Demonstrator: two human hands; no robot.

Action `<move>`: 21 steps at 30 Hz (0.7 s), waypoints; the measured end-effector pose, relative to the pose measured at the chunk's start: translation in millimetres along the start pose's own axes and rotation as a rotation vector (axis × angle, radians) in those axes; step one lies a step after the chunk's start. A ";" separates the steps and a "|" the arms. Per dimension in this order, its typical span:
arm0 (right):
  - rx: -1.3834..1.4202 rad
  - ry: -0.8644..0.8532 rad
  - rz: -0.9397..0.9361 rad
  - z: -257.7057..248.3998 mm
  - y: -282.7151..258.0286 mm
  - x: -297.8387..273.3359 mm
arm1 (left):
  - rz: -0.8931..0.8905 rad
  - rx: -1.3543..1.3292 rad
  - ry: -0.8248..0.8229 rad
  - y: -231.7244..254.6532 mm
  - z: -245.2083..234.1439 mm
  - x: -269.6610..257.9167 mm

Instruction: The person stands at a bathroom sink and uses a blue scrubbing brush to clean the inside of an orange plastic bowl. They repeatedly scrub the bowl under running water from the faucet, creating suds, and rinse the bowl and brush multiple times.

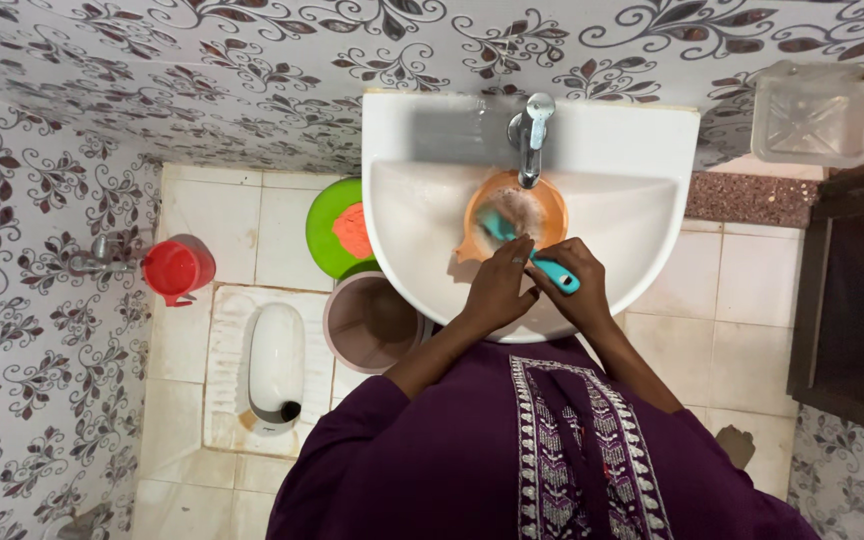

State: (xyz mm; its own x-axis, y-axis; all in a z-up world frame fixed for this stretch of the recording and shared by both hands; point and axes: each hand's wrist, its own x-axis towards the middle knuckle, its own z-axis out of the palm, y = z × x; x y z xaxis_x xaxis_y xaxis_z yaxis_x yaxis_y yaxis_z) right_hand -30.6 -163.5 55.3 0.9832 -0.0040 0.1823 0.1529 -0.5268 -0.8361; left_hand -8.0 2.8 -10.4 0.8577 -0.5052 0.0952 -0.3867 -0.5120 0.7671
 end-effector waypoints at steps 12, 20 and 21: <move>0.040 0.097 0.000 1.7 8.1 -18.3 | 0.037 0.030 -0.109 -2.5 -1.5 13.6; 0.152 0.086 0.140 -0.7 31.1 -15.4 | 0.008 0.017 -0.168 -1.3 2.0 11.0; 0.173 0.099 0.132 -2.6 30.8 -16.5 | 0.037 0.007 -0.126 -1.9 4.9 10.3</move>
State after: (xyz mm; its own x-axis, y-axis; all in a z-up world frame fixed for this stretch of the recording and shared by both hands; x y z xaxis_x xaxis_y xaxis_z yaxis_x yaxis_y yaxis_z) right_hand -42.4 -181.9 27.9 0.9827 -0.1507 0.1077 0.0464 -0.3627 -0.9308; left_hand -0.1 -4.8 -14.0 0.7936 -0.6070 0.0424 -0.4199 -0.4958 0.7602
